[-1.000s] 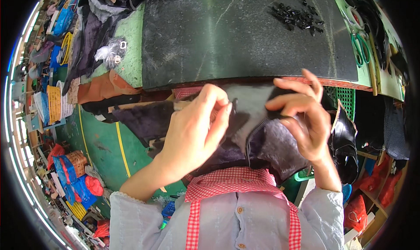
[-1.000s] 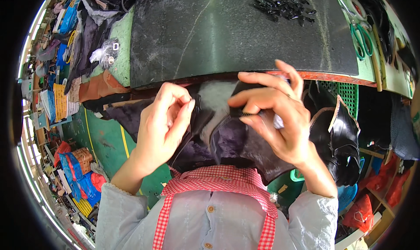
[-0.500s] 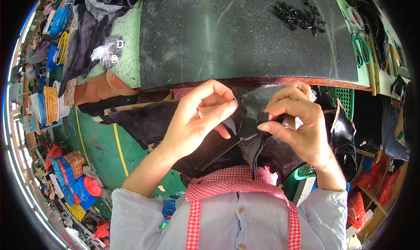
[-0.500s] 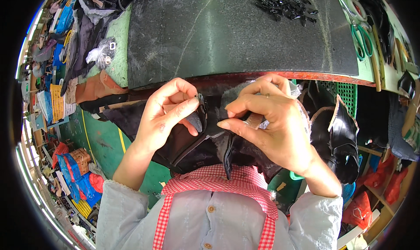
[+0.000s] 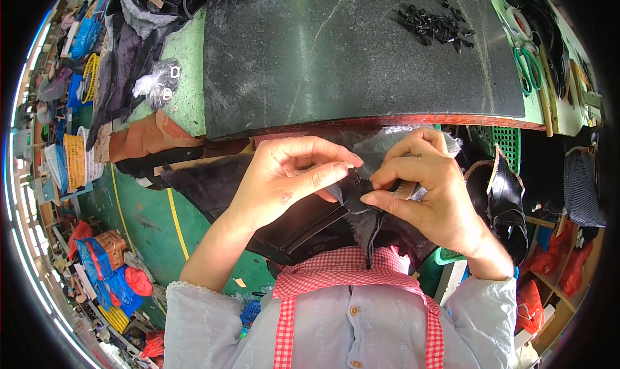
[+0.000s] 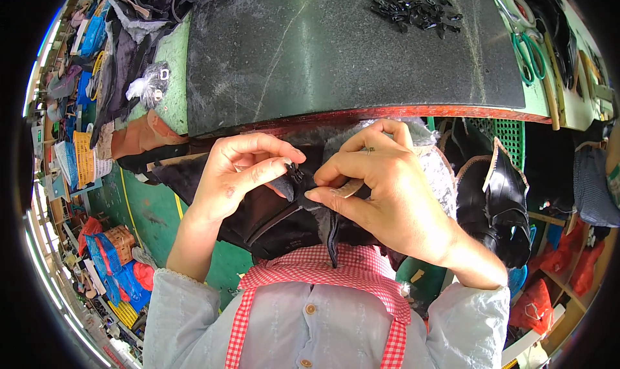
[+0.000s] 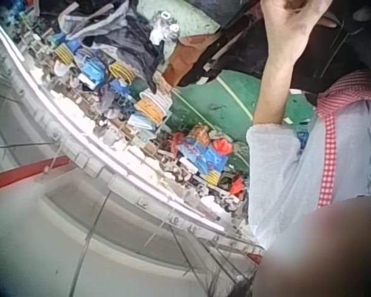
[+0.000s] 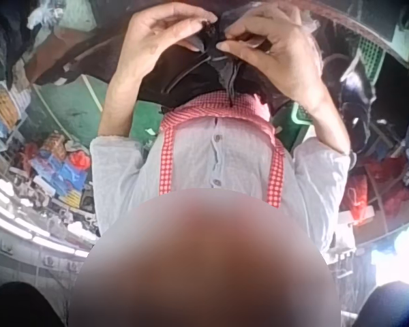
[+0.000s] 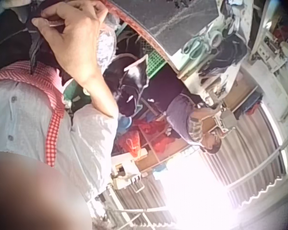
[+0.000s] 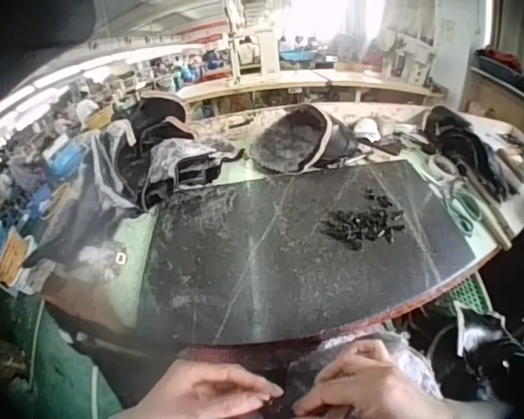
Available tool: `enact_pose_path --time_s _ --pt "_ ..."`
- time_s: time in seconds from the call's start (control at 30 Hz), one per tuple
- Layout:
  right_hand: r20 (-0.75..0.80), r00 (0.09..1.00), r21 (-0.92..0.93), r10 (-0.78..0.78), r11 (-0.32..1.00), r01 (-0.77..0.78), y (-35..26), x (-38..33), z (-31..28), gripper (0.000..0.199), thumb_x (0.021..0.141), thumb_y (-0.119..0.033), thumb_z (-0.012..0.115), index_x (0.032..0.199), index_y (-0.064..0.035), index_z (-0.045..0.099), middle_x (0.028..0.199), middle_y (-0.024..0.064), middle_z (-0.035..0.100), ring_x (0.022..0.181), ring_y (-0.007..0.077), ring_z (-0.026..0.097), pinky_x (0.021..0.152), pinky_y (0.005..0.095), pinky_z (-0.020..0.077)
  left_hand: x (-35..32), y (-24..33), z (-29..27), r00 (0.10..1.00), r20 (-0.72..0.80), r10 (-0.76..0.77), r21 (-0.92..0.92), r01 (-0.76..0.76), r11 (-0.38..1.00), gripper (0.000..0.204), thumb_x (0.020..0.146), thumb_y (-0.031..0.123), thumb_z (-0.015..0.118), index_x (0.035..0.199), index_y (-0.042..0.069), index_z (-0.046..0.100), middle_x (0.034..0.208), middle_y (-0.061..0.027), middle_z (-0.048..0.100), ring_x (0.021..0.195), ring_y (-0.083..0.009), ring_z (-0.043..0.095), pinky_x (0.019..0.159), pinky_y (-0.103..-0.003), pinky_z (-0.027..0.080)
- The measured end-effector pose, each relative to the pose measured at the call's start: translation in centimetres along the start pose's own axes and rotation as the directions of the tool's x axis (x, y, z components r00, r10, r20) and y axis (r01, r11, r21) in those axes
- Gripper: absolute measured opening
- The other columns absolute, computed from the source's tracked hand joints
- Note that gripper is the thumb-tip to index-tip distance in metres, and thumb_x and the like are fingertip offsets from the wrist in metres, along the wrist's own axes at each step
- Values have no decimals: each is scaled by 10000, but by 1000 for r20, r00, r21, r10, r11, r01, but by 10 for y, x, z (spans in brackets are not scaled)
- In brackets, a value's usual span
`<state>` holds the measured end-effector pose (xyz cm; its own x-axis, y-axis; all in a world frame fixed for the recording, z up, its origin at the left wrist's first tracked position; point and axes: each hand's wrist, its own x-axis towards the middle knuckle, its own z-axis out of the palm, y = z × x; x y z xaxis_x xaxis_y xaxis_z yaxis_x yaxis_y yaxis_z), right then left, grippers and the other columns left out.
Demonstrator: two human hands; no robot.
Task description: The recorder is assembling and trimming leather boot components at a factory workbench.
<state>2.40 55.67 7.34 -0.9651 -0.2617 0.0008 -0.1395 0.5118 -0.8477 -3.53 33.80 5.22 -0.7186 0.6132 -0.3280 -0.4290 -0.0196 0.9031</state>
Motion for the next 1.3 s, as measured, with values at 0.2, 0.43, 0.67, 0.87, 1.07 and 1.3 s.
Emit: enact_pose_path --time_s 0.2,0.43,0.67,0.87,1.07,1.3 --pt "2 1000 20 -7 1000 7 -1 0 -1 133 759 -140 779 848 -70 707 815 14 617 810 122 566 960 336 276 2 2 0 999 32 34 91 -37 995 117 877 40 652 966 -20 701 961 -80 667 846 -107 610 728 -222 482" --pt "9 999 -13 -36 999 36 3 1 -1 145 754 -143 777 847 -62 701 786 20 632 852 163 558 934 336 306 2 3 0 1000 18 -17 79 16 997 119 879 23 643 973 -23 699 939 -85 660 846 -116 616 727 -223 495" --pt "-76 996 -16 -47 999 46 4 3 3 166 726 -125 791 836 -66 681 772 11 642 810 177 571 895 342 346 5 0 -3 994 100 -35 99 25 995 170 846 -18 666 1011 -48 692 943 -103 647 827 -150 641 676 -265 577" --pt "-243 966 -12 -92 996 92 7 2 13 295 617 -65 840 761 -97 585 776 -19 635 725 183 591 859 326 355 4 -3 -5 994 84 -76 94 68 993 206 867 62 690 1051 -32 686 953 -90 683 806 -124 657 696 -256 578" --pt "-319 907 -159 -274 959 234 14 1 22 359 612 -47 855 787 -122 550 786 -2 658 784 145 622 882 374 377 5 -5 -8 994 73 -87 76 81 994 216 857 79 706 1043 -32 692 915 -98 699 787 -131 667 667 -255 587" --pt "-308 912 -132 -270 962 240 15 3 21 352 611 -53 856 770 -128 551 788 -6 657 777 148 620 856 374 379 6 -4 -7 994 74 -76 86 70 994 207 856 86 707 1028 -29 700 902 -103 707 765 -131 674 666 -253 586"
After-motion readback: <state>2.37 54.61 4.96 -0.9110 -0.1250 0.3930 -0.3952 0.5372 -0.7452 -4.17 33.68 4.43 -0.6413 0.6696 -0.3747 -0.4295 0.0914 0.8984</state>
